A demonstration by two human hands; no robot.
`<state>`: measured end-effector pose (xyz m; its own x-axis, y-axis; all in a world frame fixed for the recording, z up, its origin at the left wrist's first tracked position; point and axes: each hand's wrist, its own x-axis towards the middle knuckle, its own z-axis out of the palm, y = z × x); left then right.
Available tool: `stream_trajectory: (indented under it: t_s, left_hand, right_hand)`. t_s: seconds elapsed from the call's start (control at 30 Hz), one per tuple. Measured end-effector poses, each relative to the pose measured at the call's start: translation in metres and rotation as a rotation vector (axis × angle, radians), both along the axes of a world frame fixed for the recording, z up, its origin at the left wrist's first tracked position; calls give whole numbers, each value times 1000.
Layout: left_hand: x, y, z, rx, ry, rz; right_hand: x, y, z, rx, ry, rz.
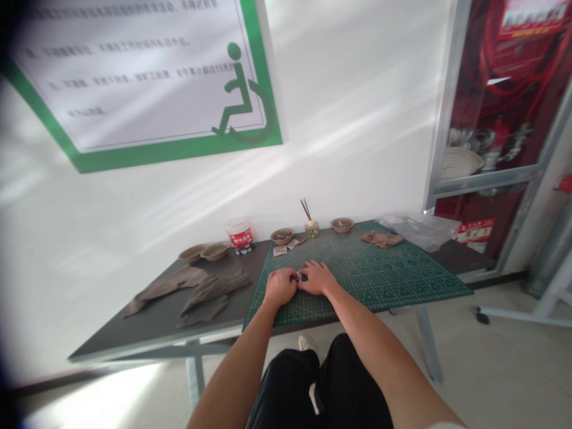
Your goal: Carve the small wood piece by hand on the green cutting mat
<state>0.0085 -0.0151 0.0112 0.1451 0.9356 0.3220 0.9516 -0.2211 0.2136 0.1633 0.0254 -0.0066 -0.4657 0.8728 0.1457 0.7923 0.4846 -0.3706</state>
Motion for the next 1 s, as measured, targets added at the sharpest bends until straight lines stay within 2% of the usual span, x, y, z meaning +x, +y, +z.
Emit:
stream_trajectory:
  t_s: [0.2, 0.53, 0.83, 1.0]
  left_hand:
    - [-1, 2, -4, 72, 9, 81]
    - [-5, 10, -9, 73, 1, -31]
    - [-3, 5, -4, 40, 5, -78]
    - [-2, 2, -2, 50, 14, 6]
  right_hand:
    - [0, -1, 0, 2, 1, -1]
    - [0, 0, 0, 4, 4, -1]
    - [0, -2, 2, -2, 3, -2]
    - [0, -3, 3, -13, 4, -8]
